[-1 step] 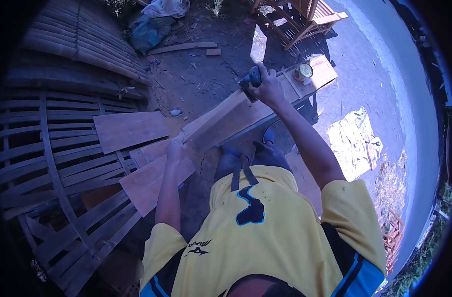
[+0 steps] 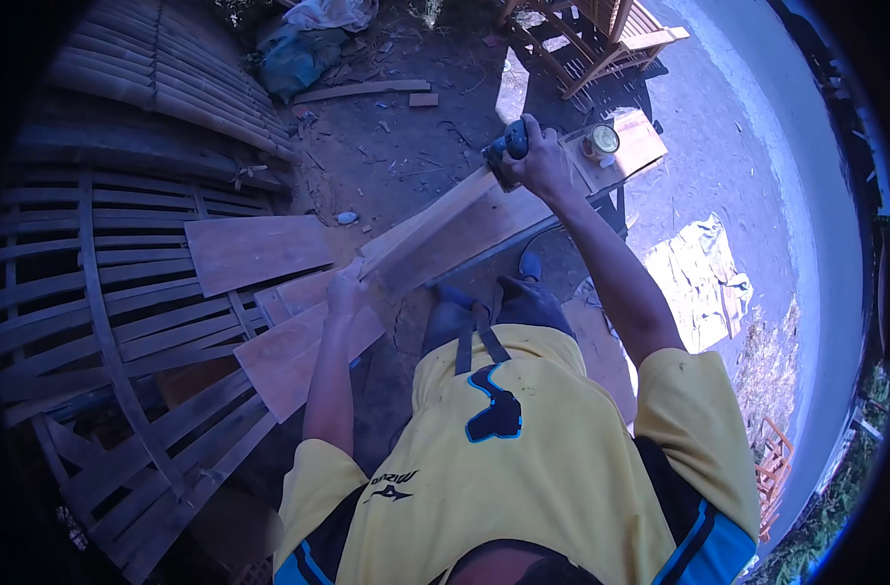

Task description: The person sands several pieces of wood using a power sander, handling long planks and a flat rectangular board one at a time.

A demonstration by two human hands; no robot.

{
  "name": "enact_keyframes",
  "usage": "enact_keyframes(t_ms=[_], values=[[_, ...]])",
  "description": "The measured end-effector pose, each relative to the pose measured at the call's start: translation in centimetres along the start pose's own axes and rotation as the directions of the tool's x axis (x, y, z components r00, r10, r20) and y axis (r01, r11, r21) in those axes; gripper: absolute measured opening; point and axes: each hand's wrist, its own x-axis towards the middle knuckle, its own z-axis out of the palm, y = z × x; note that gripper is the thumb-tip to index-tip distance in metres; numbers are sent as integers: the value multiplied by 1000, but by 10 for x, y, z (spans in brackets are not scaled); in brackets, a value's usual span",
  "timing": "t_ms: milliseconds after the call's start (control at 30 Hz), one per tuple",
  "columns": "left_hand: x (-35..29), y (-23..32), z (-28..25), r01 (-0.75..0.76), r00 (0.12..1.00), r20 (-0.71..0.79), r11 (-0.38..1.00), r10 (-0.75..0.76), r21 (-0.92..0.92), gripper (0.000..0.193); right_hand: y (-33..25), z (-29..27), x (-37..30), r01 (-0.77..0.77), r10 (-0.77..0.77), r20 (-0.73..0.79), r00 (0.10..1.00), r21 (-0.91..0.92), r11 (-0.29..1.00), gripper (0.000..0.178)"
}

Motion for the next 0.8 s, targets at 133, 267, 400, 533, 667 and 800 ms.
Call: enact_keyframes(t_ms=[133,267,400,533,667,800], values=[[1,-18,17,-1,1000,-18,999,2,41,37,-22,12,-10,42,-40,38,998,-40,998,86],[-1,-20,23,-62,997,-49,998,63,15,35,-103,44,-82,196,-205,175,963,68,978,87],[-4,-13,15,-26,999,-32,988,22,-149,30,-145,68,-131,351,-372,288,883,122,928,93],[-32,-67,47,7,988,-123,819,-95,-574,27,-146,62,-122,375,-382,314,869,83,923,94],[-17,-41,61,14,979,-146,761,-142,-649,30,-86,44,-66,235,-237,83,968,35,971,84],[-21,-52,68,24,960,-199,768,-196,-640,30,-113,65,-88,395,-395,143,908,27,918,85]])
